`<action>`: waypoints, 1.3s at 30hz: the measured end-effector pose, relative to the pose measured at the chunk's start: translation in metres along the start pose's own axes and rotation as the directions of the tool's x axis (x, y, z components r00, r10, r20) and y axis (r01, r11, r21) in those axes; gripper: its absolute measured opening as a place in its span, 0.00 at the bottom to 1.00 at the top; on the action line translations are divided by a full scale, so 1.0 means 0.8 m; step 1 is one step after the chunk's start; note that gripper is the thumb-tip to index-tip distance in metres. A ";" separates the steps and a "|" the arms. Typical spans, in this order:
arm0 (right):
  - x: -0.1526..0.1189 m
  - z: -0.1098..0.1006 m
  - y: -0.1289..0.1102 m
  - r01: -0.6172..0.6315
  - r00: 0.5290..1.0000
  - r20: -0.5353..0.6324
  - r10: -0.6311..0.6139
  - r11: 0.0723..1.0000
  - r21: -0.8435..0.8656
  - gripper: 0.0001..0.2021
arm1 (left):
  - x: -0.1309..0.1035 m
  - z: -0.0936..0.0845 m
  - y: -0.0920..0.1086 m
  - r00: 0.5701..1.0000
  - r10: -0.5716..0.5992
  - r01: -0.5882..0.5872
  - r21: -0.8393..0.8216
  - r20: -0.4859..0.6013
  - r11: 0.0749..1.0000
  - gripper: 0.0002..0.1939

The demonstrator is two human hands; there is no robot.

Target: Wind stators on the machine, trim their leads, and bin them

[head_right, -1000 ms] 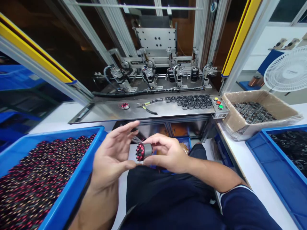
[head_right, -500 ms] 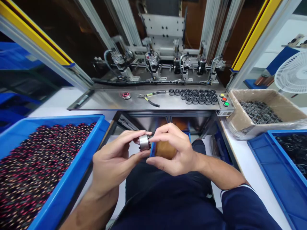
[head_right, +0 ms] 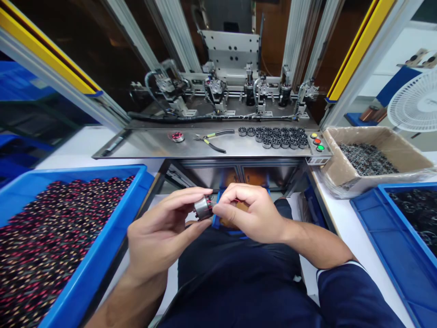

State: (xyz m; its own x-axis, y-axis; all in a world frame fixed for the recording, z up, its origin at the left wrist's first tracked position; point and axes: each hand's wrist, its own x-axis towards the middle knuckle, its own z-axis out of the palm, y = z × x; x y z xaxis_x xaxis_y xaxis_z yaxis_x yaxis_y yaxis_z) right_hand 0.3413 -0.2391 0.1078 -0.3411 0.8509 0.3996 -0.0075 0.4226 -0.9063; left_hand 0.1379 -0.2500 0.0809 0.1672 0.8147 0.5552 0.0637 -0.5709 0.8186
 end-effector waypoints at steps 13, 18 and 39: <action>0.015 -0.039 -0.007 -0.291 0.950 0.111 0.292 0.956 -0.030 0.20 | -0.002 -0.021 0.002 0.975 0.182 -0.204 0.191 0.128 0.960 0.28; 0.110 -0.056 0.030 0.087 0.994 -0.031 -0.109 0.912 -0.401 0.14 | -0.009 -0.031 -0.005 0.995 0.098 -0.095 0.098 -0.025 0.991 0.25; 0.260 -0.022 0.199 0.163 0.922 0.285 0.262 0.406 -0.899 0.32 | -0.011 -0.060 -0.009 0.957 -0.111 0.060 -0.192 -0.268 0.979 0.19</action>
State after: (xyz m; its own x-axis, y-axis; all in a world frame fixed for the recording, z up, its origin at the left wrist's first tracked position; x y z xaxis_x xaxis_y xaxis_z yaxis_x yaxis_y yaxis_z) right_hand 0.2854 0.0104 0.0490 -0.5847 0.8060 0.0920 0.7866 0.5911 -0.1785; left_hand 0.0883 -0.2484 0.0770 -0.1112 0.8702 0.4800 -0.1170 -0.4911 0.8632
